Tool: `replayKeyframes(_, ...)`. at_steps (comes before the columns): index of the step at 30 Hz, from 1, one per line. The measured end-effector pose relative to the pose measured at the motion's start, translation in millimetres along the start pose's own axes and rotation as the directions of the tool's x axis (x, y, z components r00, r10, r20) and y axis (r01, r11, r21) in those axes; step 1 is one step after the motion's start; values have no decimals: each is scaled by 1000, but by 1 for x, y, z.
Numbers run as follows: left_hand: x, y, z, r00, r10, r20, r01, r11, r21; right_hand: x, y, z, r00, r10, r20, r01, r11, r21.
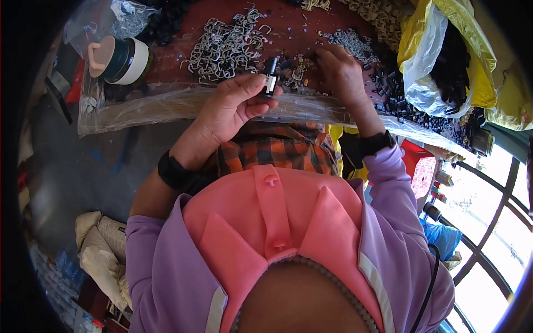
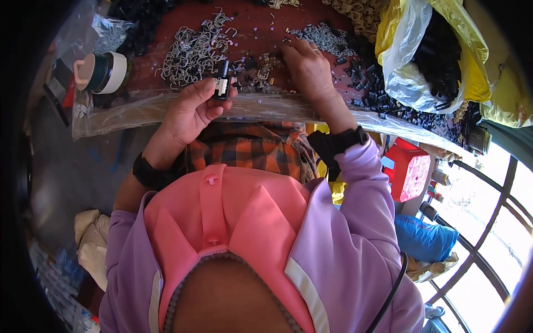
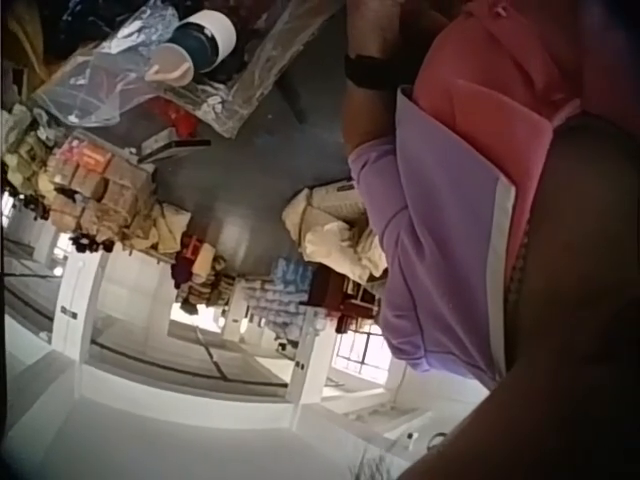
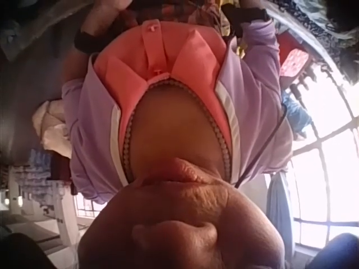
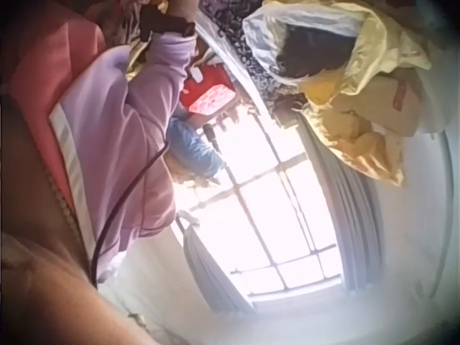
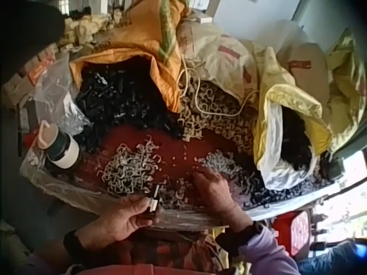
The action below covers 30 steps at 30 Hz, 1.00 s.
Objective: The person assembles components by hand by fitting a white internal part into a black plastic housing and then inserting a small metal clip into the assembly. They repeat this process multiple times, picking parts from piles on the table and placing finished units aside.
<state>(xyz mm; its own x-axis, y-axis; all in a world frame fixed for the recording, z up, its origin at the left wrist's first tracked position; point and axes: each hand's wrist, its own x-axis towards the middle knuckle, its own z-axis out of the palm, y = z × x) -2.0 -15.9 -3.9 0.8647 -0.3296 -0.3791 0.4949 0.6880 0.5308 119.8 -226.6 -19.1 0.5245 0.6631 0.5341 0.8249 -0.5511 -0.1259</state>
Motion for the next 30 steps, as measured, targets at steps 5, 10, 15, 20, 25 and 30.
replayKeyframes(5, -1, -2, 1, 989, 94, -113, -96, 995, -8, 3, -2, -1, 952, 175, 252, -217, 964, 151)
replayKeyframes(10, -1, 0, 5, 977, 175, -123, -167, 983, 78, 3, -32, -19, 725, 432, 536, -664, 234, 710)
replayKeyframes(15, 0, -3, 14, 980, 178, -88, -172, 982, 73, 5, -57, -25, 726, 293, 622, -538, -321, 779)
replayKeyframes(20, 0, -5, 16, 976, 175, -129, -161, 981, 106, 5, -68, -28, 717, 247, 652, -499, -471, 728)
replayKeyframes(25, -2, -6, 16, 975, 174, -137, -159, 981, 113, 3, -73, -28, 731, 240, 638, -549, -347, 760)
replayKeyframes(30, -2, -7, 19, 975, 169, -145, -154, 982, 109, 2, -79, -29, 724, 304, 619, -554, -279, 784)
